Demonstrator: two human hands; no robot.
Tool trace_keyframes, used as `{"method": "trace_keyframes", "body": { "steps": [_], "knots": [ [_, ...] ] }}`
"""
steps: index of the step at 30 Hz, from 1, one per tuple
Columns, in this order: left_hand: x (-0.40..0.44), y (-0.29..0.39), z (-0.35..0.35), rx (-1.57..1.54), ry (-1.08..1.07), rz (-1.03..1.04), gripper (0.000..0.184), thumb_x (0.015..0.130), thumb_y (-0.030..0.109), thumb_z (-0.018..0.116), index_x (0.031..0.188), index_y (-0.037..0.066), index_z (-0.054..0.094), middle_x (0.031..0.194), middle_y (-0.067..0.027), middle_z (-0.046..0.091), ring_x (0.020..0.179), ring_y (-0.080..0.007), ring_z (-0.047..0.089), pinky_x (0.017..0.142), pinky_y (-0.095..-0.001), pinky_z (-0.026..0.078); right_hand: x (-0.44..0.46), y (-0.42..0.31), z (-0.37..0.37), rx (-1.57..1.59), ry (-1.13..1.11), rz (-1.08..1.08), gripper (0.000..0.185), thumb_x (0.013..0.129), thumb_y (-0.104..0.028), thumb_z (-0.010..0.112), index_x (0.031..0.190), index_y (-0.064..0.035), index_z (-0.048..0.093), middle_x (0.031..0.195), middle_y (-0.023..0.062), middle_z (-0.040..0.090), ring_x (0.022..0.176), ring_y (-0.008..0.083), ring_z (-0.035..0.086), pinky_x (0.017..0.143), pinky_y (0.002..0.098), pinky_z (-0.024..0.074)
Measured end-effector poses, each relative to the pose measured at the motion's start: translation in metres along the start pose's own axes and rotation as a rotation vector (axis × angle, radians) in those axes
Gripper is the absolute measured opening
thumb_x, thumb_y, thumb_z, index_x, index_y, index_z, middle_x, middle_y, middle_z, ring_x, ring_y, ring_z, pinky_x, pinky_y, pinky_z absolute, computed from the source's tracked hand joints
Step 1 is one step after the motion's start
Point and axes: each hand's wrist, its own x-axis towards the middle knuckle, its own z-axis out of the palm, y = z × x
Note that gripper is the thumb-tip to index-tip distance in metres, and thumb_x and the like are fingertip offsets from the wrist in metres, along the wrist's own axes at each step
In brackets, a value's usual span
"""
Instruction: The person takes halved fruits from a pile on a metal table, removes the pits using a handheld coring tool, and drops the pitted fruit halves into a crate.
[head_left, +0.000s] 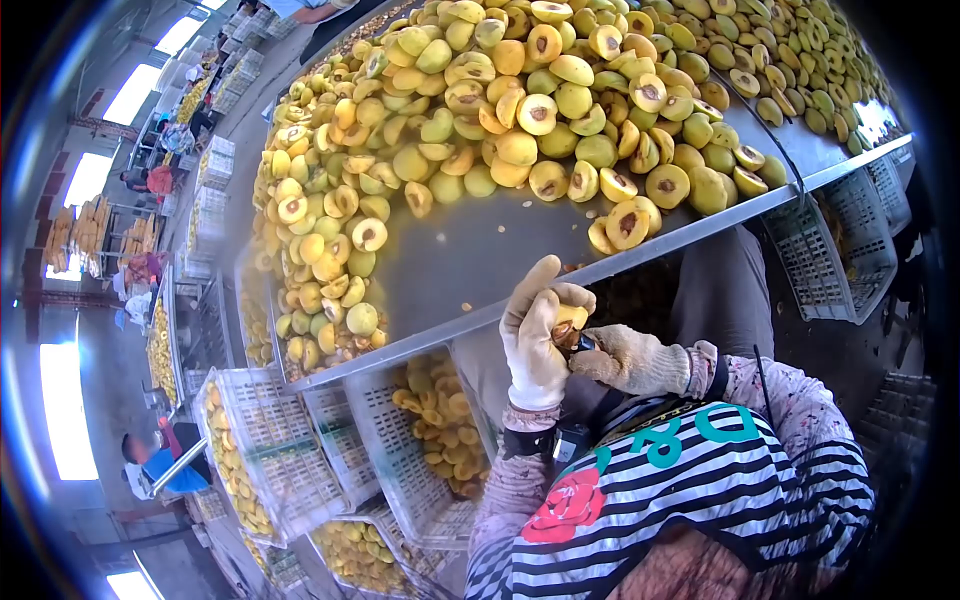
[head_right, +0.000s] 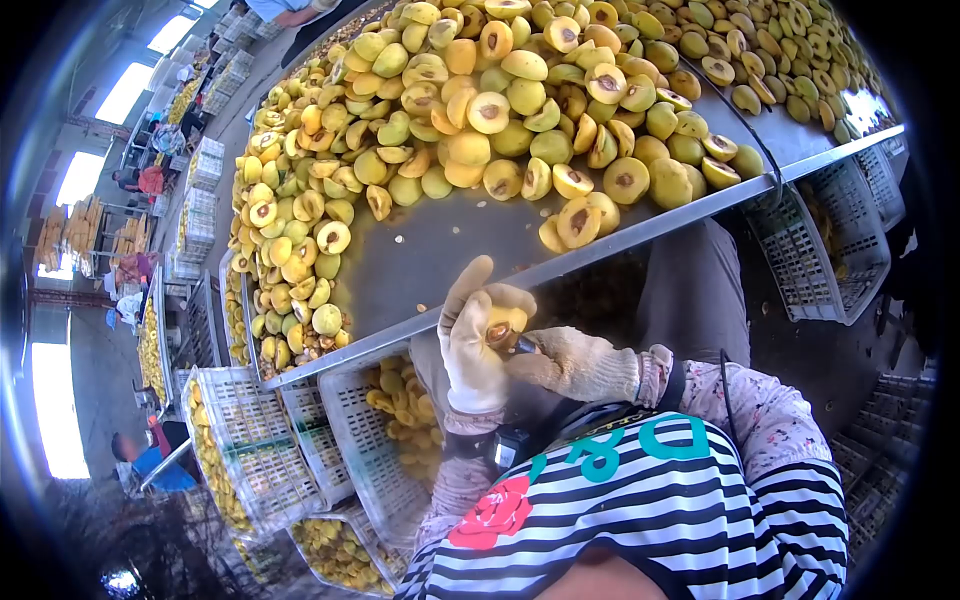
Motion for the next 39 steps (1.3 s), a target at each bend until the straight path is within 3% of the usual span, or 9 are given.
{"method": "trace_keyframes", "body": {
  "steps": [5, 11, 15, 18, 24, 29, 33, 36, 39],
  "knots": [
    [0.009, 0.003, 0.003, -0.02, -0.117, -0.11, 0.036, 0.1, 0.01, 0.047, 0.131, -0.003, 0.059, 0.087, -0.016, 0.072, 0.077, -0.0218, 0.068, 0.074, -0.0309, 0.056, -0.005, 0.006, -0.004, 0.208, -0.144, 0.084, 0.051, 0.099, -0.056, 0.054, 0.092, -0.0059, 0.062, 0.066, 0.0042, 0.057, 0.056, 0.0164, 0.053, 0.055, 0.0306, 0.0452],
    [0.01, 0.001, 0.012, -0.134, -0.126, -0.119, 0.036, 0.101, 0.009, 0.042, 0.131, -0.004, 0.057, 0.084, -0.0141, 0.07, 0.078, -0.0263, 0.066, 0.076, -0.0362, 0.056, -0.014, 0.003, -0.013, 1.106, -0.607, 0.388, 0.05, 0.099, -0.062, 0.047, 0.08, -0.0155, 0.047, 0.057, -0.0049, 0.043, 0.042, 0.0074, 0.032, 0.039, 0.0247, 0.0308],
    [0.013, -0.007, 0.029, -0.319, -0.043, -0.085, 0.032, 0.103, 0.011, 0.039, 0.124, -0.001, 0.06, 0.084, -0.0119, 0.067, 0.078, -0.0286, 0.065, 0.075, -0.0382, 0.056, 0.001, 0.034, 0.004, 1.816, -1.119, 0.197, 0.053, 0.097, -0.065, 0.046, 0.084, -0.0144, 0.049, 0.054, -0.0051, 0.044, 0.04, 0.008, 0.038, 0.039, 0.0265, 0.036],
    [0.015, -0.01, 0.043, -0.334, -0.01, -0.077, 0.029, 0.103, 0.011, 0.038, 0.117, -0.001, 0.061, 0.083, -0.0122, 0.067, 0.076, -0.0283, 0.065, 0.073, -0.0375, 0.056, -0.005, 0.031, 0.004, 1.931, -1.12, 0.147, 0.052, 0.097, -0.065, 0.047, 0.085, -0.0146, 0.049, 0.054, -0.005, 0.046, 0.04, 0.0077, 0.04, 0.041, 0.0261, 0.0395],
    [0.029, 0.006, 0.043, 0.053, -0.235, -0.388, 0.029, 0.099, 0.01, 0.039, 0.114, -0.005, 0.06, 0.077, -0.0176, 0.068, 0.065, -0.0273, 0.065, 0.064, -0.0342, 0.056, -0.03, 0.0, -0.025, 1.049, -0.522, 0.234, 0.052, 0.099, -0.064, 0.043, 0.086, -0.0144, 0.05, 0.057, -0.0053, 0.041, 0.041, 0.0076, 0.034, 0.038, 0.024, 0.0318],
    [0.021, -0.032, 0.043, -0.407, -0.298, -0.311, 0.027, 0.106, 0.019, 0.039, 0.122, 0.004, 0.055, 0.092, -0.0105, 0.066, 0.084, -0.0292, 0.066, 0.076, -0.0387, 0.057, -0.017, 0.017, -0.008, 1.662, -1.055, 0.016, 0.052, 0.098, -0.065, 0.046, 0.082, -0.0153, 0.047, 0.05, -0.0079, 0.04, 0.037, 0.0061, 0.035, 0.037, 0.0235, 0.0346],
    [0.02, -0.013, 0.035, -0.575, 0.203, -0.31, 0.032, 0.107, 0.027, 0.038, 0.127, 0.008, 0.054, 0.109, -0.0115, 0.067, 0.108, -0.0323, 0.064, 0.098, -0.0536, 0.052, -0.024, 0.01, -0.02, 1.781, -1.225, -0.032, 0.056, 0.095, -0.067, 0.049, 0.073, -0.0157, 0.044, 0.046, -0.0073, 0.037, 0.033, 0.0086, 0.034, 0.033, 0.0255, 0.0322],
    [0.006, 0.006, 0.015, -0.603, 0.101, -0.275, 0.034, 0.107, 0.027, 0.039, 0.131, 0.007, 0.053, 0.123, -0.015, 0.064, 0.121, -0.0354, 0.059, 0.102, -0.0565, 0.05, -0.028, 0.006, -0.034, 1.193, -0.527, 0.235, 0.057, 0.099, -0.067, 0.039, 0.081, -0.0131, 0.046, 0.051, -0.0014, 0.036, 0.038, 0.0125, 0.033, 0.038, 0.0283, 0.0348],
    [-0.005, 0.018, -0.003, -0.454, 0.107, -0.225, 0.034, 0.107, 0.025, 0.04, 0.131, 0.005, 0.054, 0.126, -0.016, 0.063, 0.122, -0.0358, 0.058, 0.101, -0.056, 0.051, -0.027, -0.006, -0.031, 1.057, -0.323, 0.298, 0.056, 0.101, -0.065, 0.037, 0.083, -0.0127, 0.045, 0.055, -0.0007, 0.036, 0.04, 0.0122, 0.032, 0.04, 0.0272, 0.0349]
  ]
}}
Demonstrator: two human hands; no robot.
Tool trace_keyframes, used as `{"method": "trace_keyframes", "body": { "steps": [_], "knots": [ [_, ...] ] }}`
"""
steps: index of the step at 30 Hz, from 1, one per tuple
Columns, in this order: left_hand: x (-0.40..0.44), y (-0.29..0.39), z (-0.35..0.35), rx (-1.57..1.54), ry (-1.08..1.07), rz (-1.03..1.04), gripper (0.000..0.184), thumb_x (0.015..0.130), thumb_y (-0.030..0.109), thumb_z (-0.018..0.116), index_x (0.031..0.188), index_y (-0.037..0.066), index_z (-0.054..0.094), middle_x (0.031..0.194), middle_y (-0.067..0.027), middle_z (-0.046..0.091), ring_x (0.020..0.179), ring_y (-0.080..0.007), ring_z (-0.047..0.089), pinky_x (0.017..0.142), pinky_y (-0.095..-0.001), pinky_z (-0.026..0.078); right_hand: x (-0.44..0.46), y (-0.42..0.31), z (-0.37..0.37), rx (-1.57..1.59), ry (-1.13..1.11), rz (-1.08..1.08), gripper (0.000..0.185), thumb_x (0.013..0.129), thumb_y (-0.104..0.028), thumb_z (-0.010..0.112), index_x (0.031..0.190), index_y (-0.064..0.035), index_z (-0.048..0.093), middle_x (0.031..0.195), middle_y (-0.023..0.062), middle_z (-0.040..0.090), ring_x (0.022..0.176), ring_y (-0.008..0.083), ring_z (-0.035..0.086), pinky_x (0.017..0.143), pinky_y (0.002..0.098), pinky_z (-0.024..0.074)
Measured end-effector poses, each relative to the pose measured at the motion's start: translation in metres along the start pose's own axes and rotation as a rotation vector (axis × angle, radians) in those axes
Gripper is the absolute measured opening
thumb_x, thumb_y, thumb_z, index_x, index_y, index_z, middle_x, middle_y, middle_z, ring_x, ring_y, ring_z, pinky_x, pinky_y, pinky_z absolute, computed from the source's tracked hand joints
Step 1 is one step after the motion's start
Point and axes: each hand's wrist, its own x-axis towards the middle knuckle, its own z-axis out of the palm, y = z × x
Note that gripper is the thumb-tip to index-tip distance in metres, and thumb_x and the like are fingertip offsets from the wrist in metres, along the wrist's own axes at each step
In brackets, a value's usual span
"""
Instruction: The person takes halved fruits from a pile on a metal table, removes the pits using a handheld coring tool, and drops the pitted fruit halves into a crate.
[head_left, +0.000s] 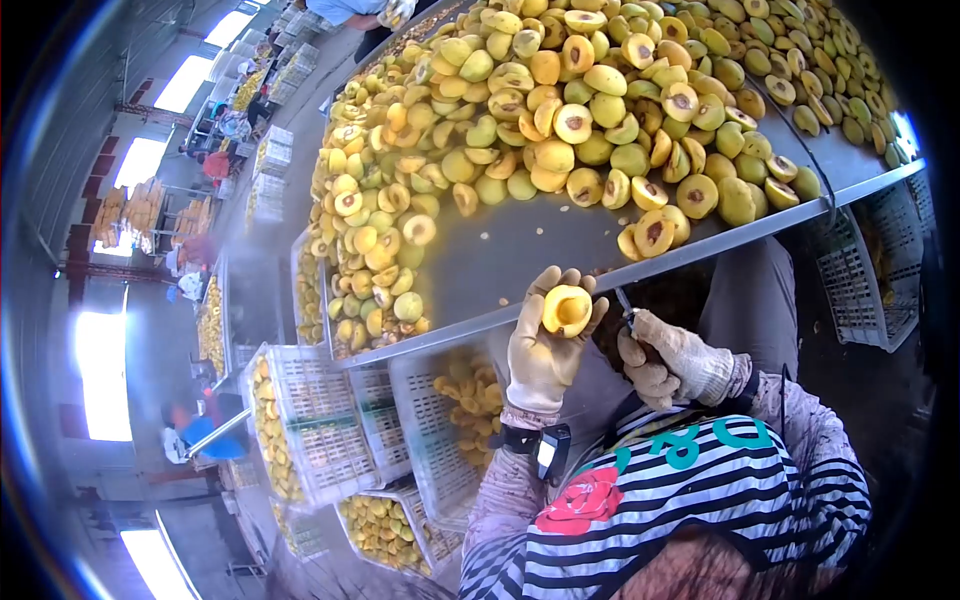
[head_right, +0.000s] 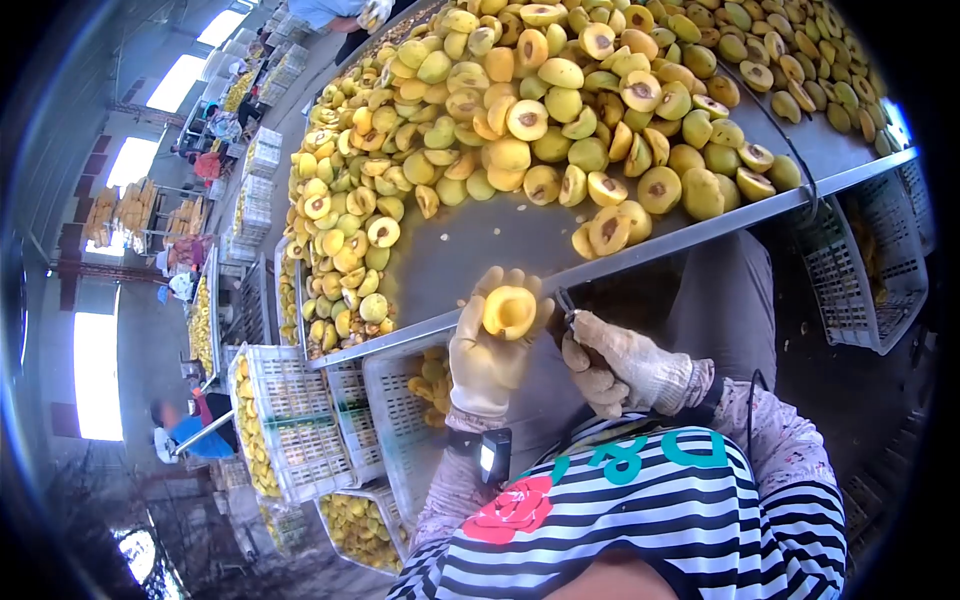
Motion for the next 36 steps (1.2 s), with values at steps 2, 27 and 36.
{"method": "trace_keyframes", "body": {
  "steps": [2, 27, 36],
  "knots": [
    [-0.007, 0.015, -0.013, 0.202, -0.059, 0.146, 0.031, 0.106, 0.022, 0.047, 0.127, 0.003, 0.057, 0.127, -0.0154, 0.062, 0.121, -0.0328, 0.06, 0.101, -0.051, 0.053, 0.003, 0.0, -0.001, -0.105, -0.031, -0.087, 0.05, 0.103, -0.059, 0.041, 0.085, -0.0124, 0.046, 0.058, -0.0001, 0.037, 0.043, 0.0111, 0.033, 0.041, 0.0268, 0.0332],
    [-0.044, 0.089, -0.038, 1.286, 0.012, -0.103, 0.033, 0.1, 0.029, 0.056, 0.103, 0.0, 0.071, 0.103, -0.0147, 0.073, 0.095, -0.0271, 0.071, 0.082, -0.0379, 0.057, -0.003, -0.021, 0.0, -1.12, 0.303, -0.153, 0.021, 0.09, -0.021, 0.073, 0.098, -0.0044, 0.064, 0.074, 0.0037, 0.063, 0.07, 0.0168, 0.062, 0.07, 0.0297, 0.0511],
    [0.069, 0.104, 0.058, 1.75, -0.175, 0.531, 0.027, 0.097, 0.022, 0.058, 0.108, 0.002, 0.072, 0.103, -0.0134, 0.073, 0.094, -0.023, 0.069, 0.085, -0.0317, 0.052, -0.013, -0.017, 0.001, -0.888, 0.42, -0.23, 0.028, 0.087, -0.031, 0.075, 0.09, -0.0038, 0.067, 0.073, 0.0065, 0.064, 0.067, 0.0167, 0.059, 0.066, 0.0318, 0.0501]
  ]
}}
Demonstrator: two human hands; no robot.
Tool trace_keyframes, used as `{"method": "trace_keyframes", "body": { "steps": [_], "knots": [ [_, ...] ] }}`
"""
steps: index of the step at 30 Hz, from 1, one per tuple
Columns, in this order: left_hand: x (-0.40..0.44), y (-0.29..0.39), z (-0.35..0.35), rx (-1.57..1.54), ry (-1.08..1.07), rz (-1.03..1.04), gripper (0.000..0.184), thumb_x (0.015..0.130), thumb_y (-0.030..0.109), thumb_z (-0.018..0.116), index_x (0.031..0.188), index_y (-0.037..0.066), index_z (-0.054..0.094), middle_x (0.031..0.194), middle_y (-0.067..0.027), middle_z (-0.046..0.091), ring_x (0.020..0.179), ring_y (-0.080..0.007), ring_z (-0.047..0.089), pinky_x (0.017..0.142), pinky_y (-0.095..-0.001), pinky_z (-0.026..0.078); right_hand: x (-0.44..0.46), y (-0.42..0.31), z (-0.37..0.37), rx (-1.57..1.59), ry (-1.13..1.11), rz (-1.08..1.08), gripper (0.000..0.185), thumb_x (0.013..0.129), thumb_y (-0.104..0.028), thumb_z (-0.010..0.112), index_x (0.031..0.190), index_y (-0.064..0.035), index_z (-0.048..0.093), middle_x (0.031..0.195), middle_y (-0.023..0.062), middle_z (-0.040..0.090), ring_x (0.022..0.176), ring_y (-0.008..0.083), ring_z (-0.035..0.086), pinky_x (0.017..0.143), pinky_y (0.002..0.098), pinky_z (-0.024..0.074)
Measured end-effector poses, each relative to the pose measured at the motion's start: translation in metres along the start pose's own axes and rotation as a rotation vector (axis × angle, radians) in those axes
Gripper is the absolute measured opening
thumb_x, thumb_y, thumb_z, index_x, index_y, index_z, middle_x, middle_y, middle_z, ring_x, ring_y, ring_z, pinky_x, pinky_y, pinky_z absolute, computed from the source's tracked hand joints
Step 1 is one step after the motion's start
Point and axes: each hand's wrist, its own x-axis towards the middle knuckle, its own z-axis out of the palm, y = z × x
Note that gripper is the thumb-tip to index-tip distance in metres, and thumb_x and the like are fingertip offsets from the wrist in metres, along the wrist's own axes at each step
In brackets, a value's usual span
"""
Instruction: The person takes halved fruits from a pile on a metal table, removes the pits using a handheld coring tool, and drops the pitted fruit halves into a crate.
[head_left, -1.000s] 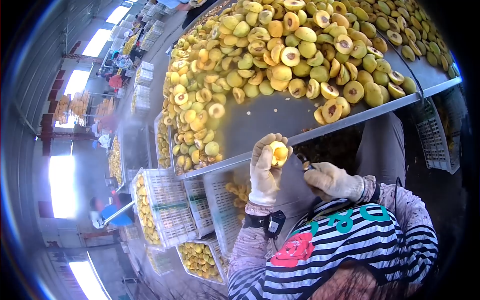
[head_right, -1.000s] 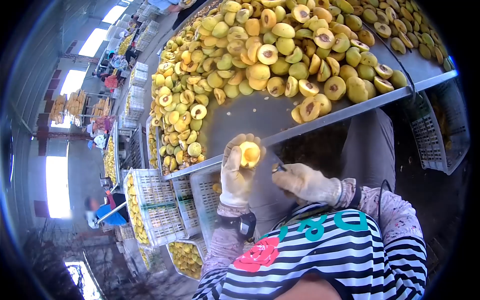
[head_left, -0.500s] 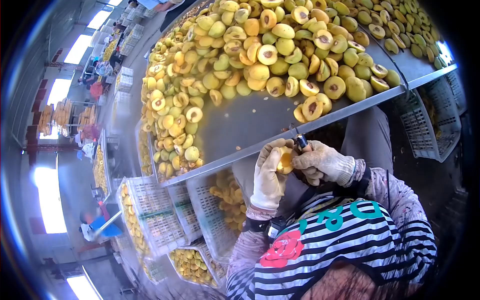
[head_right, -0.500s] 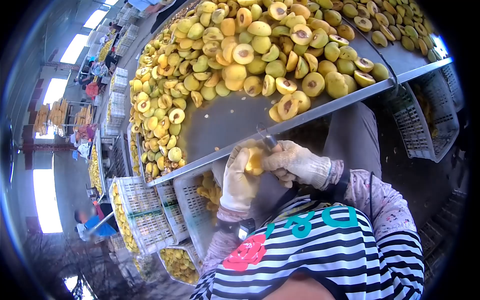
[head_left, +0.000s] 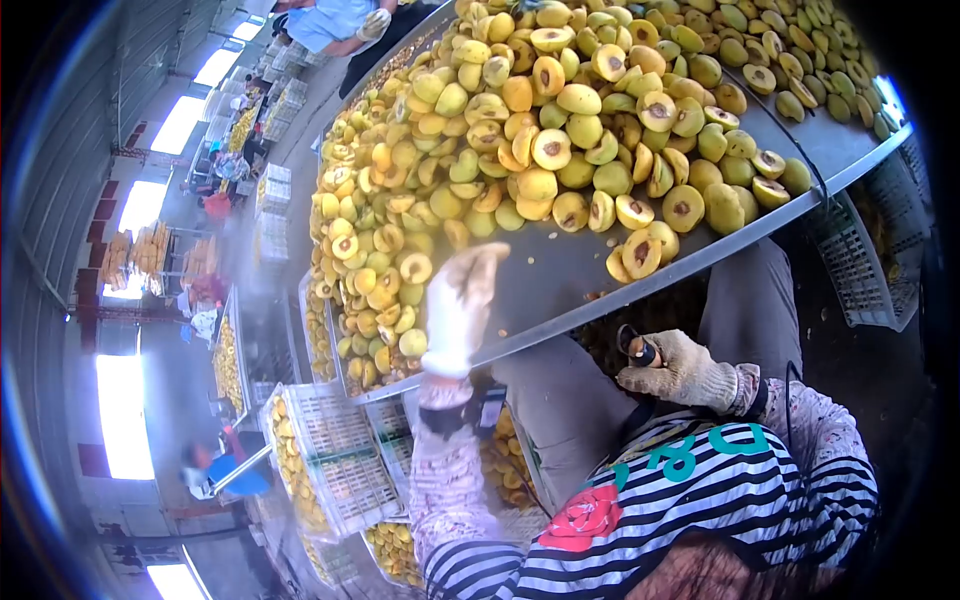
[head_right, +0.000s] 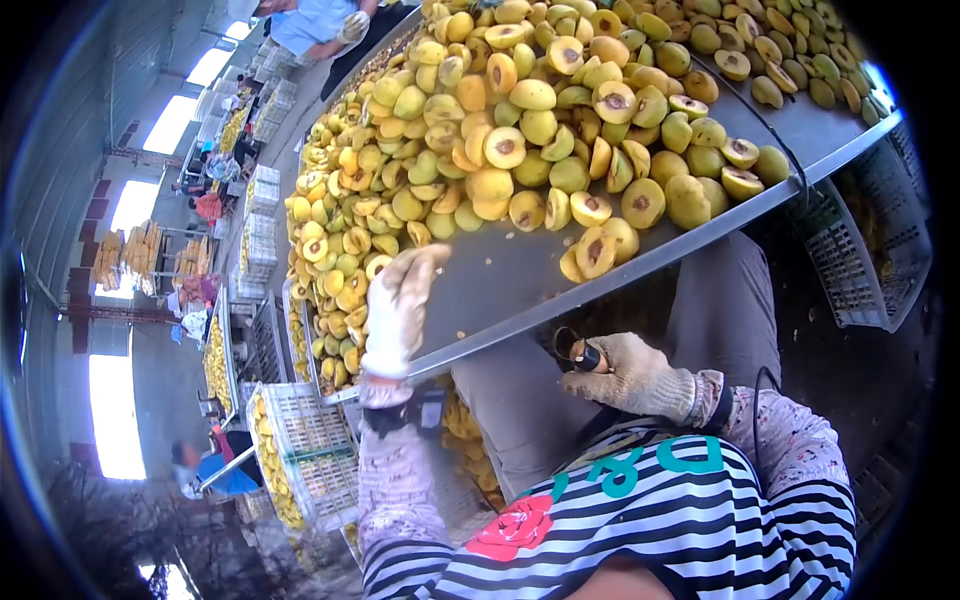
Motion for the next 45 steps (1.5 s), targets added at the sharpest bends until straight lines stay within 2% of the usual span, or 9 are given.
{"method": "trace_keyframes", "body": {
  "steps": [2, 6, 10, 13, 16, 23, 30, 40, 45],
  "knots": [
    [0.04, -0.011, 0.041, -0.047, -0.088, -0.143, 0.032, 0.097, 0.029, 0.055, 0.11, 0.005, 0.073, 0.105, -0.0154, 0.073, 0.096, -0.0278, 0.069, 0.087, -0.0344, 0.052, -0.012, 0.004, -0.009, 0.073, -0.02, -0.007, 0.035, 0.085, -0.034, 0.076, 0.094, -0.0025, 0.066, 0.075, 0.0065, 0.064, 0.069, 0.0159, 0.059, 0.069, 0.0312, 0.0503],
    [0.075, -0.037, 0.117, 0.675, -0.098, 0.468, 0.039, 0.086, 0.021, 0.066, 0.125, 0.014, 0.064, 0.126, -0.0145, 0.062, 0.11, -0.0344, 0.061, 0.091, -0.0426, 0.054, -0.027, 0.006, -0.021, -0.059, 0.059, 0.022, 0.056, 0.08, -0.041, 0.079, 0.119, -0.0083, 0.057, 0.088, 0.0093, 0.065, 0.082, 0.0223, 0.064, 0.079, 0.0355, 0.051],
    [0.073, -0.018, 0.129, 0.901, -0.284, 0.213, 0.039, 0.076, 0.02, 0.075, 0.113, 0.013, 0.062, 0.112, -0.0135, 0.059, 0.105, -0.0358, 0.06, 0.089, -0.0457, 0.055, -0.034, 0.004, -0.024, -0.118, 0.109, 0.014, 0.049, 0.086, -0.04, 0.074, 0.117, -0.0068, 0.057, 0.087, 0.0132, 0.067, 0.082, 0.0271, 0.067, 0.076, 0.0371, 0.0511],
    [0.058, -0.03, 0.1, 0.616, -0.232, 0.098, 0.034, 0.074, 0.014, 0.072, 0.107, 0.012, 0.064, 0.105, -0.0156, 0.063, 0.096, -0.0335, 0.064, 0.083, -0.0424, 0.056, -0.026, 0.016, -0.02, -0.127, 0.09, -0.118, 0.042, 0.093, -0.041, 0.066, 0.113, -0.0047, 0.059, 0.083, 0.0132, 0.067, 0.08, 0.0266, 0.067, 0.075, 0.0374, 0.0511],
    [0.02, -0.066, 0.08, -0.819, -0.149, -0.251, 0.022, 0.089, 0.014, 0.06, 0.107, 0.003, 0.065, 0.097, -0.0099, 0.07, 0.085, -0.0184, 0.067, 0.08, -0.0303, 0.055, -0.02, 0.012, -0.019, -0.07, -0.035, -0.12, 0.043, 0.095, -0.044, 0.063, 0.109, -0.004, 0.064, 0.088, 0.0145, 0.067, 0.078, 0.0256, 0.064, 0.075, 0.0386, 0.0509],
    [-0.081, 0.018, 0.107, -0.684, 0.192, -0.28, 0.047, 0.106, 0.042, 0.039, 0.107, 0.001, 0.063, 0.096, -0.0097, 0.066, 0.084, -0.0177, 0.064, 0.078, -0.0297, 0.053, 0.015, -0.003, 0.024, 0.015, -0.035, -0.155, 0.049, 0.097, -0.049, 0.059, 0.112, -0.0028, 0.066, 0.086, 0.0134, 0.066, 0.077, 0.0246, 0.062, 0.074, 0.0367, 0.0502],
    [-0.092, 0.031, 0.116, -1.449, 0.369, -0.513, 0.026, 0.104, 0.025, 0.052, 0.108, 0.0, 0.059, 0.115, -0.0128, 0.064, 0.1, -0.0241, 0.065, 0.092, -0.0404, 0.057, 0.028, 0.016, 0.048, -0.089, 0.099, -0.066, 0.056, 0.095, -0.054, 0.057, 0.115, -0.0028, 0.066, 0.092, 0.0188, 0.07, 0.086, 0.0309, 0.068, 0.078, 0.0388, 0.0521],
    [-0.087, 0.012, 0.102, -1.231, 0.117, -0.363, 0.03, 0.103, 0.023, 0.052, 0.095, -0.002, 0.066, 0.089, -0.0145, 0.069, 0.079, -0.0242, 0.066, 0.072, -0.033, 0.054, 0.035, 0.015, 0.046, -0.121, -0.014, -0.177, 0.054, 0.095, -0.053, 0.06, 0.114, -0.0021, 0.065, 0.089, 0.0139, 0.068, 0.083, 0.0248, 0.065, 0.078, 0.0379, 0.0509],
    [-0.089, 0.01, 0.11, -1.238, 0.171, -0.298, 0.03, 0.102, 0.023, 0.054, 0.093, -0.002, 0.067, 0.087, -0.0141, 0.069, 0.078, -0.0231, 0.066, 0.072, -0.0327, 0.053, 0.035, 0.009, 0.034, -0.054, -0.206, 0.124, 0.052, 0.095, -0.051, 0.061, 0.108, -0.0011, 0.068, 0.087, 0.0166, 0.069, 0.081, 0.0278, 0.067, 0.074, 0.0371, 0.0525]
  ]
}}
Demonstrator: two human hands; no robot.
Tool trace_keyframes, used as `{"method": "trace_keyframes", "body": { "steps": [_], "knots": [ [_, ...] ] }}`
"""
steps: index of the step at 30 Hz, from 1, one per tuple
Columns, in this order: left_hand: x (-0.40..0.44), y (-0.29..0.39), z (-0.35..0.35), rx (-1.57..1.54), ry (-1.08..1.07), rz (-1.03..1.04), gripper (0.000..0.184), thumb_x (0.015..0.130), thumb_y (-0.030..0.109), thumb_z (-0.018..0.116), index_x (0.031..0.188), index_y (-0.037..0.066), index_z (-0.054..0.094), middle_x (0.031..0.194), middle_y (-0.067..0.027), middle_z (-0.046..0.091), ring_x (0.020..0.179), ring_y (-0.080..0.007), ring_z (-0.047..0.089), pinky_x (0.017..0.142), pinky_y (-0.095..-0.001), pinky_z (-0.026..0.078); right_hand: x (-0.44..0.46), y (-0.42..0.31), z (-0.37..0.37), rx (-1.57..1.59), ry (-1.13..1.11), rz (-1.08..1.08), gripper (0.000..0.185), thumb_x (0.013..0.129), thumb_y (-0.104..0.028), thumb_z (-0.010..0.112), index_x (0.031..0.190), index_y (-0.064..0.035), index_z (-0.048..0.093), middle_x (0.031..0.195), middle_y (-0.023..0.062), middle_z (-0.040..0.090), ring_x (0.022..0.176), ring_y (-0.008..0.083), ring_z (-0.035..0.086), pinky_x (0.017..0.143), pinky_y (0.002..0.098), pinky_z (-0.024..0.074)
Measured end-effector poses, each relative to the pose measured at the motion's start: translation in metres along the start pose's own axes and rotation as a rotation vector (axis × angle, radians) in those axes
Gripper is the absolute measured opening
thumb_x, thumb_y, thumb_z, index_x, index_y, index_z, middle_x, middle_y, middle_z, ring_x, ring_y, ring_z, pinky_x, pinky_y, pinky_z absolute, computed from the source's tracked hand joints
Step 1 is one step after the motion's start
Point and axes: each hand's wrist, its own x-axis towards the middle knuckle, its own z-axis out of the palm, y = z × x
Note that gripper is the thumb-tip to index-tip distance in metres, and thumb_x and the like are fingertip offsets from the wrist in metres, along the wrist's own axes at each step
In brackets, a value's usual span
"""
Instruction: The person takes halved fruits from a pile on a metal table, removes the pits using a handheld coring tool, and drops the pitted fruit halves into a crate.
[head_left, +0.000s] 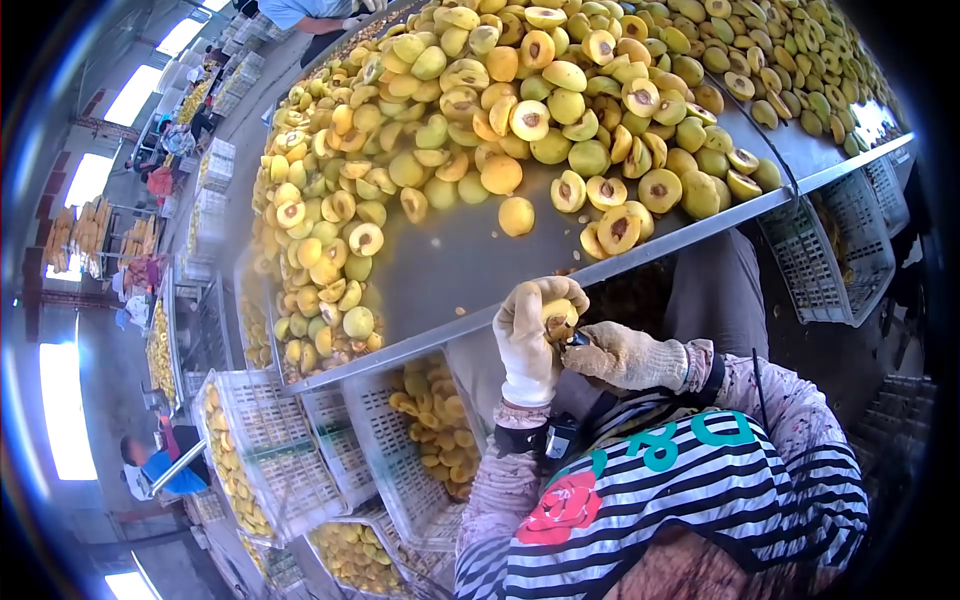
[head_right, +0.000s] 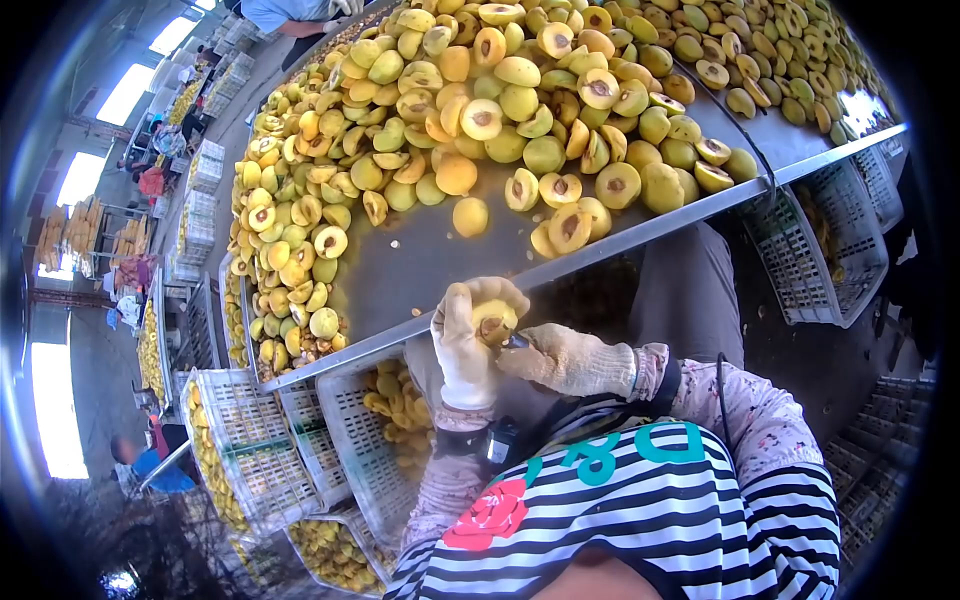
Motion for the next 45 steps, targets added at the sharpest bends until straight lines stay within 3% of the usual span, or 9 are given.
{"method": "trace_keyframes", "body": {
  "steps": [4, 10, 16, 25, 29, 33, 37, 40, 45],
  "knots": [
    [-0.001, -0.003, 0.002, 0.074, 0.027, 0.058, 0.03, 0.102, 0.023, 0.054, 0.094, -0.002, 0.067, 0.089, -0.0142, 0.07, 0.08, -0.0233, 0.066, 0.075, -0.0334, 0.053, 0.008, 0.011, 0.005, -0.159, 0.259, -0.407, 0.045, 0.096, -0.048, 0.06, 0.096, -0.0035, 0.068, 0.069, 0.0061, 0.062, 0.067, 0.0151, 0.063, 0.061, 0.0311, 0.0498],
    [-0.007, -0.004, 0.016, -0.01, 0.008, 0.237, 0.03, 0.103, 0.021, 0.051, 0.095, -0.003, 0.068, 0.093, -0.0158, 0.069, 0.084, -0.0235, 0.065, 0.078, -0.0346, 0.053, 0.004, 0.01, -0.005, 0.112, -0.09, -0.19, 0.041, 0.098, -0.043, 0.061, 0.105, -0.0034, 0.067, 0.072, 0.0077, 0.061, 0.069, 0.0155, 0.059, 0.062, 0.0307, 0.0475],
    [0.005, 0.012, -0.011, 0.125, -0.219, -0.178, 0.03, 0.101, 0.017, 0.051, 0.089, -0.005, 0.068, 0.088, -0.0137, 0.07, 0.079, -0.0205, 0.065, 0.075, -0.0318, 0.052, 0.001, -0.002, -0.013, -0.225, -0.053, -0.207, 0.043, 0.098, -0.046, 0.06, 0.102, -0.004, 0.067, 0.067, 0.0056, 0.06, 0.065, 0.017, 0.058, 0.061, 0.0333, 0.0471],
    [0.009, -0.008, 0.0, -0.51, -0.103, -0.344, 0.041, 0.103, 0.041, 0.046, 0.084, 0.009, 0.061, 0.089, -0.0072, 0.063, 0.085, -0.0266, 0.06, 0.079, -0.0419, 0.051, 0.01, 0.027, 0.011, 1.444, -0.967, 0.074, 0.055, 0.095, -0.068, 0.048, 0.081, -0.0147, 0.05, 0.054, -0.0048, 0.04, 0.038, 0.0072, 0.036, 0.035, 0.0245, 0.0308],
    [0.015, -0.02, -0.015, -0.764, 0.156, -0.47, 0.028, 0.102, 0.037, 0.054, 0.094, 0.011, 0.061, 0.095, -0.0052, 0.064, 0.09, -0.0253, 0.06, 0.086, -0.0448, 0.052, -0.001, 0.026, 0.009, 1.339, -1.235, -0.184, 0.054, 0.095, -0.068, 0.046, 0.081, -0.0155, 0.05, 0.053, -0.0041, 0.042, 0.04, 0.0067, 0.038, 0.037, 0.0248, 0.0339],
    [-0.01, 0.019, -0.018, -0.486, 0.299, -0.333, 0.041, 0.106, 0.033, 0.042, 0.096, 0.003, 0.067, 0.096, -0.0125, 0.069, 0.088, -0.0287, 0.067, 0.084, -0.0414, 0.055, -0.019, 0.015, -0.008, 1.055, -0.624, 0.019, 0.055, 0.1, -0.066, 0.038, 0.084, -0.0141, 0.047, 0.055, -0.0039, 0.037, 0.041, 0.0076, 0.028, 0.039, 0.0259, 0.0292],
    [-0.017, 0.075, -0.09, 1.597, -0.143, 0.008, 0.039, 0.1, 0.034, 0.057, 0.097, -0.002, 0.071, 0.095, -0.016, 0.072, 0.085, -0.0254, 0.07, 0.08, -0.0349, 0.056, -0.026, 0.015, -0.02, 0.859, -0.292, 0.078, 0.047, 0.105, -0.056, 0.038, 0.085, -0.0133, 0.045, 0.057, -0.0031, 0.032, 0.043, 0.009, 0.025, 0.04, 0.0255, 0.0268],
    [0.004, 0.103, -0.057, 1.439, 0.153, 0.189, 0.023, 0.089, 0.02, 0.066, 0.097, 0.0, 0.075, 0.1, -0.0126, 0.074, 0.084, -0.0182, 0.069, 0.077, -0.0311, 0.054, -0.034, 0.012, -0.024, 0.878, -0.184, 0.02, 0.046, 0.106, -0.053, 0.038, 0.084, -0.0132, 0.046, 0.058, -0.0019, 0.034, 0.042, 0.0096, 0.026, 0.04, 0.0256, 0.0275],
    [0.112, 0.044, -0.026, 1.67, -0.242, 0.504, 0.036, 0.09, 0.027, 0.063, 0.121, 0.009, 0.066, 0.121, -0.0179, 0.067, 0.111, -0.0366, 0.062, 0.102, -0.0438, 0.047, -0.047, 0.016, -0.025, 0.817, -0.156, -0.016, 0.047, 0.104, -0.053, 0.042, 0.083, -0.0109, 0.048, 0.058, 0.0009, 0.039, 0.043, 0.0113, 0.031, 0.042, 0.0272, 0.0314]
  ]
}}
